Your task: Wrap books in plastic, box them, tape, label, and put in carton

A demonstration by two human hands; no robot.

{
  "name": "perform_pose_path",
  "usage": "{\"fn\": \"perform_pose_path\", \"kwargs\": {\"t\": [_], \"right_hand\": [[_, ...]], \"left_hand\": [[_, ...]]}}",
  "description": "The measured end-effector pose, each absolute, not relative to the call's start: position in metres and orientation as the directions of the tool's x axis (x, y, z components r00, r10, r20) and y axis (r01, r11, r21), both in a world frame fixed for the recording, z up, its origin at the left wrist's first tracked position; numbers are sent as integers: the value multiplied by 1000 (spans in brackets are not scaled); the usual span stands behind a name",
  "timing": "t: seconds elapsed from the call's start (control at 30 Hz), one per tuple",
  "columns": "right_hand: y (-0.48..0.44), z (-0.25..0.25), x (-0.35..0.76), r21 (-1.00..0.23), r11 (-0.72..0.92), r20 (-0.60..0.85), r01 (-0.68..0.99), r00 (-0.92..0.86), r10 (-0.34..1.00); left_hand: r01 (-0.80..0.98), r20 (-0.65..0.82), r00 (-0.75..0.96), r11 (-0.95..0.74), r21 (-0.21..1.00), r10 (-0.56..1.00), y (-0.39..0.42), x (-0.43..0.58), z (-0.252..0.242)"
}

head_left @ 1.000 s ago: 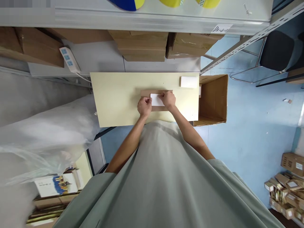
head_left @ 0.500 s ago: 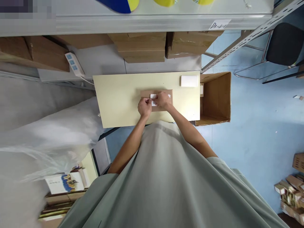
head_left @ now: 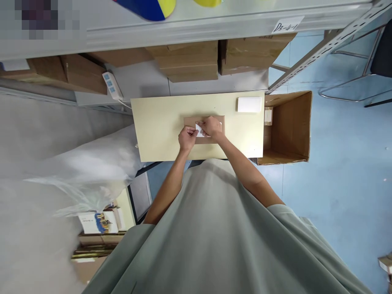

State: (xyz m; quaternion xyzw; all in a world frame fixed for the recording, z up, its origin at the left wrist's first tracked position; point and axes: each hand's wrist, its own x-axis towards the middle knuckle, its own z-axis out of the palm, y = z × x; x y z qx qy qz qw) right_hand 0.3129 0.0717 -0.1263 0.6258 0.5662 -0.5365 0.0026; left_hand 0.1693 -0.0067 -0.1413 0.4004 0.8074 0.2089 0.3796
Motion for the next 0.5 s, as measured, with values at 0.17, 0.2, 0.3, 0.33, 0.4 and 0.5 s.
{"fn": "perform_pose_path", "kwargs": {"t": [0.17,0.2,0.3,0.33,0.4,0.5], "right_hand": [[85,-121,311,-558,-231,-752,797,-368,546],[87,-120,311,-554,-212,-762,805,-388,518],[95,-122,310,-553,-224,-783,803,-409,469],[97,-123,309,-550,-247,-792,797,-404,458],[98,-126,308,-557,-308,-801,771,-400,446],[96,-128,308,-570,-398,-797,718,-368,479]], "left_hand": [[414,-540,-312,623,663,782,-2,150,-146],[417,-542,-308,623,662,782,-1,148,-147],[435,-536,-299,613,660,789,0,144,-147],[442,-535,-298,611,656,790,0,144,-146],[453,-539,-301,615,646,787,0,144,-145],[467,-551,-340,645,605,762,-3,145,-142]]}}
